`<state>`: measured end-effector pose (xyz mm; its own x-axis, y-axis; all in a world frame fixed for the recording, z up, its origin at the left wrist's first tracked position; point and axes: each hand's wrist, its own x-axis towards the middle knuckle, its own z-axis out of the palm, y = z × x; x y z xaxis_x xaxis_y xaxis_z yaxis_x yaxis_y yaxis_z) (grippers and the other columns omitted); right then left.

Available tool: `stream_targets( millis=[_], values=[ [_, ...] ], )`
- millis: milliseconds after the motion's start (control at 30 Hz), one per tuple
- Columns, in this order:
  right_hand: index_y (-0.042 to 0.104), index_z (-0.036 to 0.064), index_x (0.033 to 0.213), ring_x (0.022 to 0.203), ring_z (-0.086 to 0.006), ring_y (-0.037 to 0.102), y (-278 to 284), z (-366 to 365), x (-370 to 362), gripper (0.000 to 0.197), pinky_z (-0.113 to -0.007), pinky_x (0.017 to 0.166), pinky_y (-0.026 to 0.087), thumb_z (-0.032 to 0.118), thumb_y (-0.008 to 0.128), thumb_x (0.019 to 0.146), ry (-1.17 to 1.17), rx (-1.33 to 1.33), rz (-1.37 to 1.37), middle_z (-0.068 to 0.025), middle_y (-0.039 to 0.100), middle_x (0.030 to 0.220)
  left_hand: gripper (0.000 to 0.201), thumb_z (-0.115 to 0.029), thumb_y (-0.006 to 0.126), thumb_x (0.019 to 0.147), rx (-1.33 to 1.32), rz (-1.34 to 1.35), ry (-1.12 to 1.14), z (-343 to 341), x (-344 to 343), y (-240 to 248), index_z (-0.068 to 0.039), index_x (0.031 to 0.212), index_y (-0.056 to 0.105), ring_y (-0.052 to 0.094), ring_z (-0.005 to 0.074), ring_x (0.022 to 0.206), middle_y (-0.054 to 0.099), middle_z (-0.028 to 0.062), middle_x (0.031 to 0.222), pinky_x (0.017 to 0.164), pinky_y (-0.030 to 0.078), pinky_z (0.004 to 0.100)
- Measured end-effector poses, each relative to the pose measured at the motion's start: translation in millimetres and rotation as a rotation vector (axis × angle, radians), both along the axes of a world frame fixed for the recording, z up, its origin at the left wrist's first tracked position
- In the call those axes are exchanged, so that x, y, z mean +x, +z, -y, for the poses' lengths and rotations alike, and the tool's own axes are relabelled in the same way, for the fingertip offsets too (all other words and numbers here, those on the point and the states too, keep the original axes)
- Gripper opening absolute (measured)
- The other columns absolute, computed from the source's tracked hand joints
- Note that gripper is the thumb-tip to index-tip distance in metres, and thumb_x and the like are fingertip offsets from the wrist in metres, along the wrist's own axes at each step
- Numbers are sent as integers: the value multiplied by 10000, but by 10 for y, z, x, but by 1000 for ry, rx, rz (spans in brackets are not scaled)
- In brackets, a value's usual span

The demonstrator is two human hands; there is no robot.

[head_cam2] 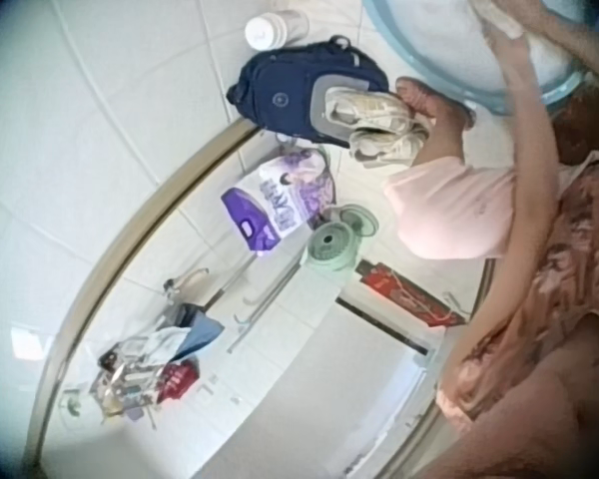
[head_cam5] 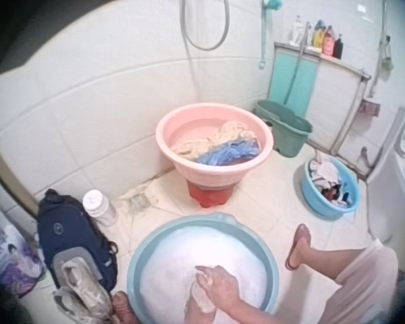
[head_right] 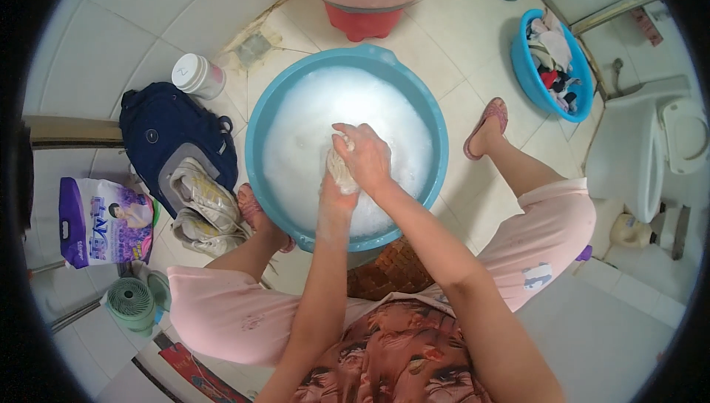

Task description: The person washes a piece of cloth by rubbing, scrubbing, unfolding, and wringing it inside a basin filled with soapy water by hand.

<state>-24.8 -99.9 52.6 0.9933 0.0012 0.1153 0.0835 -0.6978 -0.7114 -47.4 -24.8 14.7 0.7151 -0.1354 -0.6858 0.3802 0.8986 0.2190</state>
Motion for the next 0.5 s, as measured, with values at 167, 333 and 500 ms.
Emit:
stream_targets(
  millis=[167,333,500],
  values=[
    [634,139,792,666,-244,586,207,-390,-518,99,-331,567,477,227,623,748,195,-31,185,-85,603,778,372,-341,463,921,13,274,88,-458,-135,-266,-97,1201,466,523,159,996,535,34,1089,863,452,278],
    [577,115,767,595,-271,573,139,-113,48,143,-339,509,469,250,611,735,-17,-107,57,-91,568,733,385,-405,505,888,177,-25,56,23,-61,342,-78,1090,509,559,124,907,569,57,971,852,463,277],
    [590,110,759,628,-293,565,427,-418,-372,160,-373,578,466,265,627,740,82,84,9,-98,563,750,371,-382,500,895,193,286,138,-333,-201,-380,-78,1106,504,561,140,923,568,70,989,864,462,291]
  ],
)
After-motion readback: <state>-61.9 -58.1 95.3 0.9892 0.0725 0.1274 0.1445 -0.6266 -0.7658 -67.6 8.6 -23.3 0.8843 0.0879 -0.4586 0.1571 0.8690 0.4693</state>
